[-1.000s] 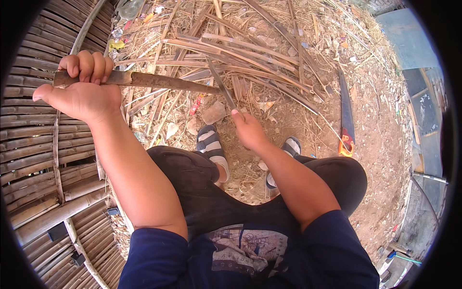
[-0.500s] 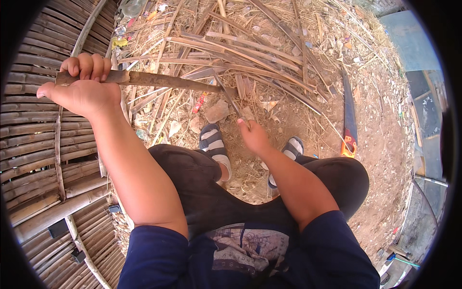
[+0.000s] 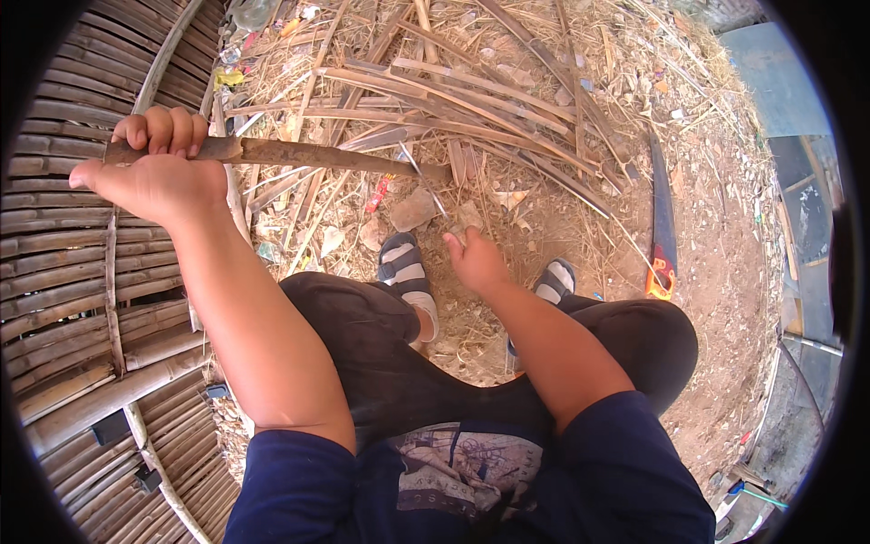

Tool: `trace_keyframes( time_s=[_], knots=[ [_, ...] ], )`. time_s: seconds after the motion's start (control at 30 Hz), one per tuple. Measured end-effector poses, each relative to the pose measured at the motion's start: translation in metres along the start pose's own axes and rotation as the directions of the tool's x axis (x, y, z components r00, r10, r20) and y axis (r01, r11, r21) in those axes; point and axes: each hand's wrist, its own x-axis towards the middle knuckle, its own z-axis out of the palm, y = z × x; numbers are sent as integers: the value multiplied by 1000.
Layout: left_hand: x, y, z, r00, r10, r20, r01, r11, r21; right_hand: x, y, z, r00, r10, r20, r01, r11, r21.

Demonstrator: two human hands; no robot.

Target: The person splits a bamboo stick using a knife and a hammer, then uses a knife to shave thin strips from the split pieces.

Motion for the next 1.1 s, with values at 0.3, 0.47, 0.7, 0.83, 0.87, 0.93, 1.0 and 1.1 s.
trace_keyframes(
  time_s=[0.3, 0.47, 0.7, 0.83, 0.87, 0.93, 1.0, 1.1],
  knots=[
    [-1, 40, -15, 965, 29, 262, 10, 989, -149, 23, -48, -68, 902, 194, 385, -411, 657, 632],
    [-5, 34, -11, 926, 15, 377, 53, 984, -169, 34, -62, -84, 963, 151, 223, -264, 691, 673],
    [-16, 68, -9, 854, 5, 520, 160, 949, -272, 34, -90, -106, 996, -57, 72, -7, 731, 682],
    [-18, 60, -1, 914, -3, 406, 87, 978, -190, 33, -102, -113, 995, -41, 91, -40, 670, 741],
    [-23, 60, 4, 935, 10, 354, 47, 987, -154, 32, -102, -112, 994, -45, 95, -41, 667, 744],
    [-32, 62, 16, 967, 44, 249, -27, 997, -74, 33, -99, -110, 996, -67, 65, 1, 701, 713],
    [-33, 62, 19, 972, 59, 225, -47, 997, -60, 34, -95, -105, 994, -110, -3, 86, 764, 639],
    [-32, 62, 18, 977, 78, 199, -75, 997, -24, 22, -96, -88, 899, -331, -288, 427, 811, 400]
  ],
)
